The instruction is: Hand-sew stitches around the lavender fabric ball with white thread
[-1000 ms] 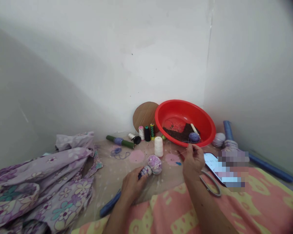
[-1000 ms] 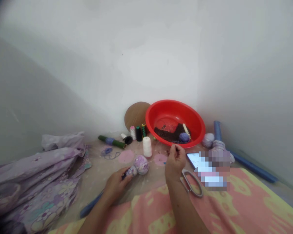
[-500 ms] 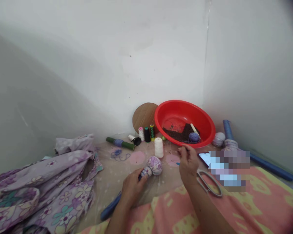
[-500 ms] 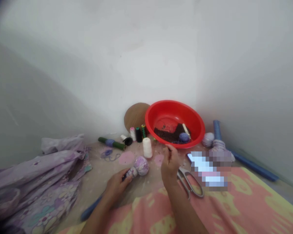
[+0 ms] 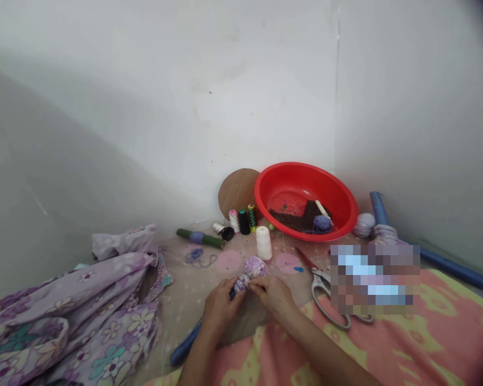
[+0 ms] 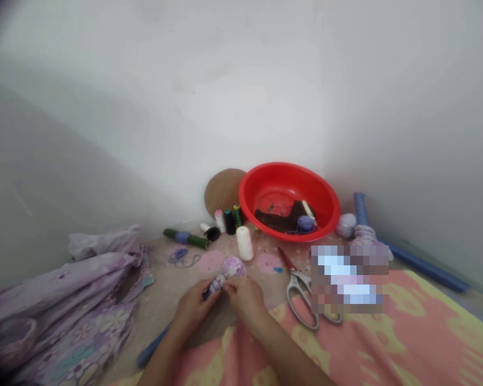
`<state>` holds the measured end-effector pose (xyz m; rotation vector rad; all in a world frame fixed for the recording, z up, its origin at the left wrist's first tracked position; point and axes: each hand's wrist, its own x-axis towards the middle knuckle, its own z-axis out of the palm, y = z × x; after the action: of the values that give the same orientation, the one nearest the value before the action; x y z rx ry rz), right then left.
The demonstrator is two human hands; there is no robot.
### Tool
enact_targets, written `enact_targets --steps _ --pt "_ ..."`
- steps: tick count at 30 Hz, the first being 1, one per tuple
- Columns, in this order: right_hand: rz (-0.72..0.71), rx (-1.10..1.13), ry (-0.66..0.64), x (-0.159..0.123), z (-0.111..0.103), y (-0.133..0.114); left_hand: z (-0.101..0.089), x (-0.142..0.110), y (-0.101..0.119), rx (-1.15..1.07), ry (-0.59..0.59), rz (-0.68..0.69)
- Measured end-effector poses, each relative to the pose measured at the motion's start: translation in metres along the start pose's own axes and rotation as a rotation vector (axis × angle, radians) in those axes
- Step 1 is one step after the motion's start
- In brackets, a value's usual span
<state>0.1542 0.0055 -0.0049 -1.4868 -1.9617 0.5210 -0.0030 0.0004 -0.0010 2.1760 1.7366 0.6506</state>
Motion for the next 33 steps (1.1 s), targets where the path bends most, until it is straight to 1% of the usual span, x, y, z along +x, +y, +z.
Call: enact_targets --steps 3,8,18,25,29,33 --pt "0.021 -0.03 -0.003 -0.0012 -0.0024 -0.0011 0.0009 0.0013 -0.0029 -0.007 -0.002 -0.011" --pt "0.027 -0.006 -0.003 -0.0038 -0.0054 -0.0053 0.0034 0.0031 -0.0076 -0.022 0.015 -0.01" --pt "0.065 -0.056 -0.034 -0.003 -0.0042 -0.0044 -0.0004 0.0021 -0.0025 -0.062 0.013 -0.015" --pt "0.062 -0.058 -0.047 -0.0018 -0.0049 -0.0059 -0.0009 0.0034 -0.0012 -0.074 0.014 -0.016" --pt "0.041 -0.033 -0.026 -0.0017 -0.0042 -0.0058 -0.0017 0.003 -0.0005 -0.071 0.008 -0.023" --pt "0.012 0.019 -0.034 -0.0015 -0.0044 -0.0045 -0.002 0.0026 -0.0016 -0.072 0.0 -0.007"
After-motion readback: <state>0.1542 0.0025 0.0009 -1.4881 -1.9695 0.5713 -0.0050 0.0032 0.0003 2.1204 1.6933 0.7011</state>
